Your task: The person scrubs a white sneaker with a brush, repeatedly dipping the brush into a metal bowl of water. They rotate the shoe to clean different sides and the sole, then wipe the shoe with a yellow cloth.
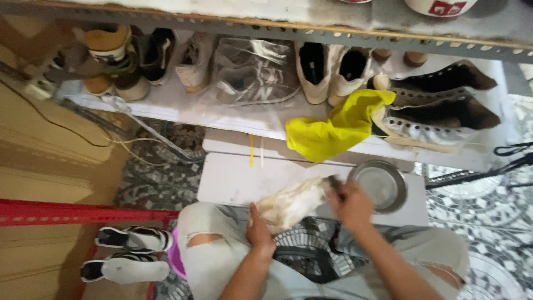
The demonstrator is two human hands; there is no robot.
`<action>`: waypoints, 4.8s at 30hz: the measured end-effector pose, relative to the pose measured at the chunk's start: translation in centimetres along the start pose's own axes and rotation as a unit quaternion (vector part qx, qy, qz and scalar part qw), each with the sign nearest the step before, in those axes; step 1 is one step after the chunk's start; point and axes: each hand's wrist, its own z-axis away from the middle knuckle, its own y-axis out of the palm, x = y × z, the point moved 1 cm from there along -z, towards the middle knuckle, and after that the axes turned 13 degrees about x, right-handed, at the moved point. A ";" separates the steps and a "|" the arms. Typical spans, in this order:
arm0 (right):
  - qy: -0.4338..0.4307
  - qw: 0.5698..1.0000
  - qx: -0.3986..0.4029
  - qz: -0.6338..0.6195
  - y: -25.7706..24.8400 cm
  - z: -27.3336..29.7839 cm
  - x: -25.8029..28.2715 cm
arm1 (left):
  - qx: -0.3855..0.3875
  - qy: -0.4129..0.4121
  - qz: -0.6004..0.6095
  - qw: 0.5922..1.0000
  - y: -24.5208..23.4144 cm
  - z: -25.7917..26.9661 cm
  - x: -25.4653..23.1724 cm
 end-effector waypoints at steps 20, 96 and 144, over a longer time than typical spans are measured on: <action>-0.080 0.996 0.012 -0.039 2.4 1.7 6.6 | 0.017 0.019 0.047 0.999 1.0 -1.6 1.7; 0.072 0.996 -0.026 -0.051 1.3 -1.9 2.0 | 0.141 0.068 0.172 0.973 1.3 -4.7 6.7; 0.028 0.996 -0.053 -0.073 2.0 0.1 4.5 | 0.154 0.172 0.067 0.971 0.6 -5.1 6.4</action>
